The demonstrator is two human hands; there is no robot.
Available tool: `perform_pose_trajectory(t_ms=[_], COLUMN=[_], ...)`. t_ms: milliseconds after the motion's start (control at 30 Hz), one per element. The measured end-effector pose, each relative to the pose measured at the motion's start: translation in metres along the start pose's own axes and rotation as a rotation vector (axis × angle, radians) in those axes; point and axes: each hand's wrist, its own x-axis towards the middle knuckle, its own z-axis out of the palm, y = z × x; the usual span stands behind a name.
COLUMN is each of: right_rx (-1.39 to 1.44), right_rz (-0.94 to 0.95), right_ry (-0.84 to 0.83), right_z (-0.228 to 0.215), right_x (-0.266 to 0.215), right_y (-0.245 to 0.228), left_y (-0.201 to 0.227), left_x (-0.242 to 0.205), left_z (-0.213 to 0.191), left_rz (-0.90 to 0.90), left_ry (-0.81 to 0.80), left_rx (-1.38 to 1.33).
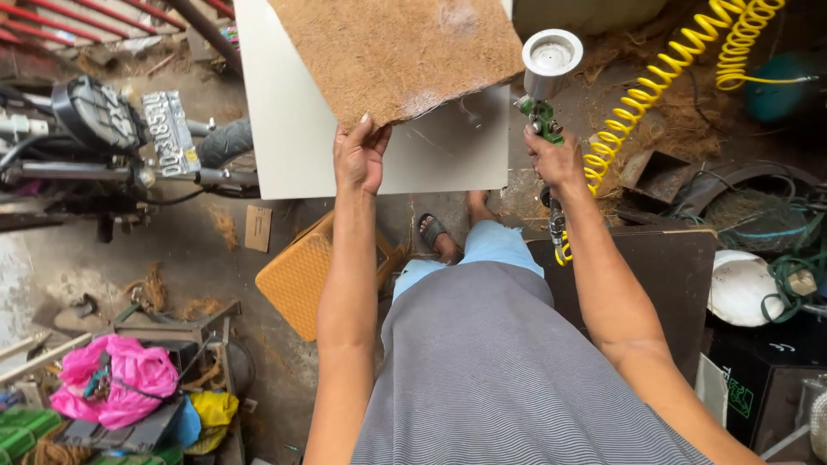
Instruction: Applying a spray coating to fibrous pads using a pneumatic spray gun and stacking them on a work surface.
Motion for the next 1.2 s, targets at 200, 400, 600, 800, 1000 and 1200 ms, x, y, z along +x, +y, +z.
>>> perform_pose_trajectory(t_ms=[200,400,600,800,1000,1200], right_rx=[0.023,0.016,0.185,0.16,0.119,-0.051], right_rz=[-0.01,-0.051,-0.147,-0.2,-0.325,-0.429], right_ry=[0.097,0.13,0.099,-0.081,-0.285,-0.344], right_z=[-0.023,-0.048,-0.065,-0.061,-0.03,-0.02], right_x=[0.032,0.058,0.029,-0.015,-0.043,-0.056], right_y=[0.015,0.031,0.004,-0.035,-0.058,-0.081], left_y=[0.012,0.008,0.011,0.011,0.0,-0.018], left_x=[-0.015,-0.005,-0.016,-0.022,-0.023,-0.026], left_z=[0.031,0.027,0.057,0.089,0.112,0.134], left_rz=[-0.01,-0.009,-0.016,-0.037,-0.043,-0.049], left_ry=[-0.025,-0.004,0.0,-0.01,-0.044,-0.097], left_rx=[-0.015,-0.091,-0.244,-0.349,-0.402,-0.417])
